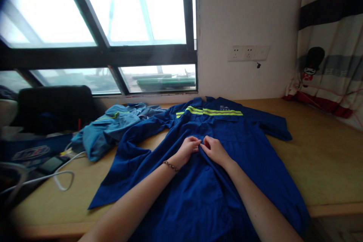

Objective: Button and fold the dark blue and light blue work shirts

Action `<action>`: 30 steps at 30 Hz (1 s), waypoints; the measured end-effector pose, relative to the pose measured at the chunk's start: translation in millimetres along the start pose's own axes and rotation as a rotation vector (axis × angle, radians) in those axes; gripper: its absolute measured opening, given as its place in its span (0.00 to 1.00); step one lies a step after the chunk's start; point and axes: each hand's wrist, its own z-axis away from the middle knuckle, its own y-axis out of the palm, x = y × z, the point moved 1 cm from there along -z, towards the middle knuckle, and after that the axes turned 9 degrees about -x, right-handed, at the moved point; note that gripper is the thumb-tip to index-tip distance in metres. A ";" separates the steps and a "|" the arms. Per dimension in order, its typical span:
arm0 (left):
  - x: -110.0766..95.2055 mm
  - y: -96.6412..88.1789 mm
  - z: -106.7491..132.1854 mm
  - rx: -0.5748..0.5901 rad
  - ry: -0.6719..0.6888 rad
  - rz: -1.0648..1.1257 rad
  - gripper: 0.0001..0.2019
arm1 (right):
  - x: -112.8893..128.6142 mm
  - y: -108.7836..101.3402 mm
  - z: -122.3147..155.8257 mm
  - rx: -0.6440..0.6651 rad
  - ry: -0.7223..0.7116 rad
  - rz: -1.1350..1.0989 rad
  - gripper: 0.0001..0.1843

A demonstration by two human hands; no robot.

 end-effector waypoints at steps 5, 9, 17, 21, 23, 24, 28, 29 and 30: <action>-0.5 0.1 -0.4 -0.003 -0.023 -0.005 0.06 | 1.3 -0.9 0.1 0.007 -0.006 0.000 0.10; -2.2 0.5 1.2 0.017 -0.062 0.052 0.06 | 2.5 -1.3 -0.1 0.020 -0.010 -0.011 0.11; -1.3 1.9 3.8 0.006 0.022 0.037 0.07 | -0.9 1.1 0.5 0.031 -0.010 0.021 0.13; -0.7 1.8 4.3 0.014 0.035 0.024 0.09 | -1.4 1.6 0.1 0.032 -0.011 0.017 0.14; -1.4 1.8 4.5 0.039 0.045 0.024 0.10 | -1.7 1.5 -0.1 0.026 -0.009 0.023 0.13; -1.8 1.8 4.5 0.048 0.048 0.022 0.11 | -1.9 1.4 -0.1 0.023 -0.007 0.026 0.13; -3.1 1.5 4.6 0.043 0.028 0.012 0.10 | -2.3 0.8 -0.1 0.018 -0.002 0.040 0.12; -3.4 1.5 4.7 0.039 0.020 0.010 0.09 | -2.2 0.7 -0.1 0.019 0.000 0.042 0.12; -3.9 1.6 4.9 0.039 0.014 0.008 0.08 | -2.1 0.7 -0.1 0.021 0.002 0.041 0.12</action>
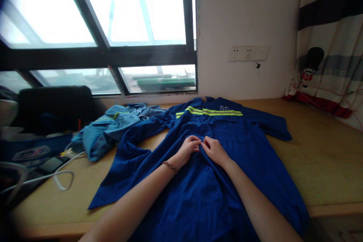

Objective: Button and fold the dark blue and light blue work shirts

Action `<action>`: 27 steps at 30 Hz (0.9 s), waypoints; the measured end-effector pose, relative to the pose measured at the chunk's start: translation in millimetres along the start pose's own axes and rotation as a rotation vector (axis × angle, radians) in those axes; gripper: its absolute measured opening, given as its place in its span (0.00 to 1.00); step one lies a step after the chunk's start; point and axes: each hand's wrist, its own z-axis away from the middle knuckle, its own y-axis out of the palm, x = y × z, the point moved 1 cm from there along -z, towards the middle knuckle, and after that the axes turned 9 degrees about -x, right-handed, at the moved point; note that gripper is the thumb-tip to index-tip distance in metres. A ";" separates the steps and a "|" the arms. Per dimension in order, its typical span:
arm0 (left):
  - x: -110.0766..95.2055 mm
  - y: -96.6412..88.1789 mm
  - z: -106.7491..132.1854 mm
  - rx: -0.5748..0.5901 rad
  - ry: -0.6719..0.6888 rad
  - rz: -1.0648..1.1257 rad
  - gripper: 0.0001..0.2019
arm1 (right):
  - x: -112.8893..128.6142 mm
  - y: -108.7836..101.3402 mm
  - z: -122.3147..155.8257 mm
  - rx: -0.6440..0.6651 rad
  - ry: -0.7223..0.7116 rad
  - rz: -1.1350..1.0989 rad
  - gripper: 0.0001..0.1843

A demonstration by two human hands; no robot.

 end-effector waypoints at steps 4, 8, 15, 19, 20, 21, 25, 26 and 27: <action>-1.9 0.6 1.2 0.006 -0.016 0.003 0.06 | -0.2 0.7 -0.3 0.010 0.017 -0.030 0.12; -1.6 0.5 0.9 0.005 -0.023 0.021 0.06 | -4.8 3.0 -1.5 0.027 0.048 -0.097 0.13; 1.6 -0.3 -1.5 0.002 -0.011 0.076 0.10 | -18.0 6.2 -3.9 0.077 0.122 -0.229 0.13; -0.2 -0.2 0.0 -0.005 -0.020 0.076 0.11 | -19.1 6.2 -5.1 0.081 0.148 -0.284 0.12; -0.9 -0.3 0.5 -0.006 -0.018 0.077 0.11 | -18.8 6.3 -5.5 0.078 0.160 -0.297 0.12; -1.5 -0.4 0.9 -0.005 -0.017 0.080 0.11 | -18.6 6.3 -5.8 0.072 0.175 -0.310 0.12; -1.2 -1.3 1.2 0.012 -0.009 0.086 0.12 | -21.2 8.3 -7.6 0.067 0.284 -0.358 0.12; -0.3 -1.5 0.9 0.019 -0.005 0.086 0.12 | -23.1 9.4 -8.0 0.070 0.324 -0.373 0.12; 0.9 -1.6 0.3 0.031 0.001 0.085 0.13 | -25.4 10.6 -8.3 0.071 0.366 -0.391 0.12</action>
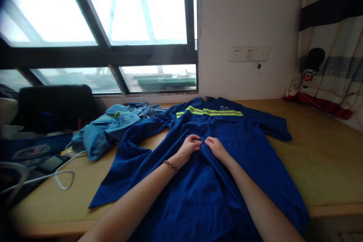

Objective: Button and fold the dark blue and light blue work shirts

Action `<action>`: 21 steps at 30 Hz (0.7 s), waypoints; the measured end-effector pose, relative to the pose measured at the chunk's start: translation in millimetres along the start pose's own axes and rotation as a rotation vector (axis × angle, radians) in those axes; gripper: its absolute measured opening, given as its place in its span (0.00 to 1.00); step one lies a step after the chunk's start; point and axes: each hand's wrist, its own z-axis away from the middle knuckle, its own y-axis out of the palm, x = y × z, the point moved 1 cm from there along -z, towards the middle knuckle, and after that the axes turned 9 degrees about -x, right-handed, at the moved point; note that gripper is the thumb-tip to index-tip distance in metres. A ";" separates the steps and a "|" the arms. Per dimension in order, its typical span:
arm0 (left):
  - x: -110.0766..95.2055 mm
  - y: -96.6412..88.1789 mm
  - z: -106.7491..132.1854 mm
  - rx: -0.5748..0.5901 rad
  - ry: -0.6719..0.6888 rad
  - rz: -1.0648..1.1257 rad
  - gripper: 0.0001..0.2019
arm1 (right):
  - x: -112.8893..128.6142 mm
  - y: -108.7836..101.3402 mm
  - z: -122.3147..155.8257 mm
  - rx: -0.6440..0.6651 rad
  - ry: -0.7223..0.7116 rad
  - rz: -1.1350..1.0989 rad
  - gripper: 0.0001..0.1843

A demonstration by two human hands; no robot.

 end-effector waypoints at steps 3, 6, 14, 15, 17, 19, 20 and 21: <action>4.7 0.6 -2.3 0.070 0.057 -0.034 0.16 | -8.1 0.9 -3.5 -0.009 0.099 -0.050 0.12; 9.3 1.9 -5.4 0.113 0.178 -0.151 0.17 | -14.1 1.6 -5.7 -0.022 0.130 -0.039 0.13; 14.2 -0.9 -11.7 0.095 0.550 -0.553 0.10 | -15.1 2.6 -3.9 -0.164 -0.088 0.160 0.17; 14.2 -1.6 -13.2 0.096 0.573 -0.578 0.09 | -14.5 2.5 -4.5 -0.196 -0.150 0.226 0.17; 13.1 -2.7 -18.0 0.092 0.598 -0.621 0.09 | -13.3 2.2 -8.5 -0.219 -0.241 0.344 0.18; 10.5 -3.7 -25.3 0.076 0.625 -0.657 0.09 | -12.0 1.6 -16.9 -0.191 -0.287 0.463 0.18; 8.7 -4.1 -30.0 0.067 0.640 -0.672 0.09 | -11.5 1.2 -22.6 -0.175 -0.297 0.518 0.18; 6.7 -4.4 -35.1 0.062 0.656 -0.685 0.09 | -11.1 0.8 -29.0 -0.165 -0.301 0.565 0.18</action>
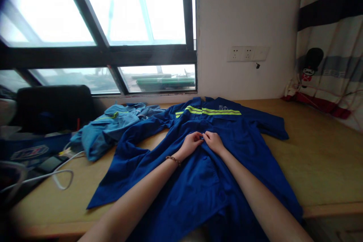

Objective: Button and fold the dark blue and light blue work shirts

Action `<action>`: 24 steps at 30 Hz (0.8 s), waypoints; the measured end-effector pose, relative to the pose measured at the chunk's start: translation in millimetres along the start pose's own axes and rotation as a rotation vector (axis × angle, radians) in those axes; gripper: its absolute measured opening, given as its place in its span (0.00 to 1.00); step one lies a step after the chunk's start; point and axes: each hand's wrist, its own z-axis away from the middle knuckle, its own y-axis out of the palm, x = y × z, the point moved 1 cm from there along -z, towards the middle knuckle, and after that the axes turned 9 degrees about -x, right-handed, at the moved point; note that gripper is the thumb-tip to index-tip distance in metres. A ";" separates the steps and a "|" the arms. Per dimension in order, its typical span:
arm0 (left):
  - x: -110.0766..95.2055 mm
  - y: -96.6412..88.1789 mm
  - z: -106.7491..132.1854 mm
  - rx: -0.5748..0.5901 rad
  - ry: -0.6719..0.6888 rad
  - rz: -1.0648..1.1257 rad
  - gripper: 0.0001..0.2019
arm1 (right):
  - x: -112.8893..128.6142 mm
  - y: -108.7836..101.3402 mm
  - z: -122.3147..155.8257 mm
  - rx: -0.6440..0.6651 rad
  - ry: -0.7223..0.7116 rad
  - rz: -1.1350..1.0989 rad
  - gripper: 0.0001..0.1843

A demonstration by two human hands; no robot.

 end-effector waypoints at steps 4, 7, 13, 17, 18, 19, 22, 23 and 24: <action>8.0 -1.2 -23.9 -0.010 0.038 -0.049 0.10 | -5.7 6.6 -25.3 -0.010 0.020 0.094 0.18; 10.7 -0.1 -39.3 -0.032 0.045 -0.083 0.10 | -4.1 11.2 -35.8 -0.055 0.060 0.160 0.16; 8.0 1.6 -48.2 -0.049 0.007 -0.108 0.10 | 25.6 0.6 -6.1 -0.236 -0.038 0.201 0.11; 8.8 0.6 -46.6 -0.017 -0.013 -0.068 0.10 | 41.0 -9.4 33.1 -0.047 -0.168 0.082 0.07; 9.3 0.3 -46.4 -0.011 -0.015 -0.059 0.10 | 41.6 -11.1 39.5 0.011 -0.165 0.064 0.06; 9.8 0.1 -46.4 -0.007 -0.015 -0.051 0.10 | 41.2 -12.6 43.4 0.048 -0.148 0.053 0.06; 9.8 -0.3 -45.6 0.004 0.000 -0.034 0.10 | 35.9 -16.0 42.6 0.081 -0.058 0.026 0.09; 9.0 -0.4 -44.7 0.010 0.005 -0.028 0.10 | 33.7 -16.6 39.8 0.087 -0.032 0.018 0.10; 7.8 -0.5 -43.4 0.019 0.005 -0.020 0.10 | 31.8 -17.1 36.7 0.094 -0.015 0.012 0.11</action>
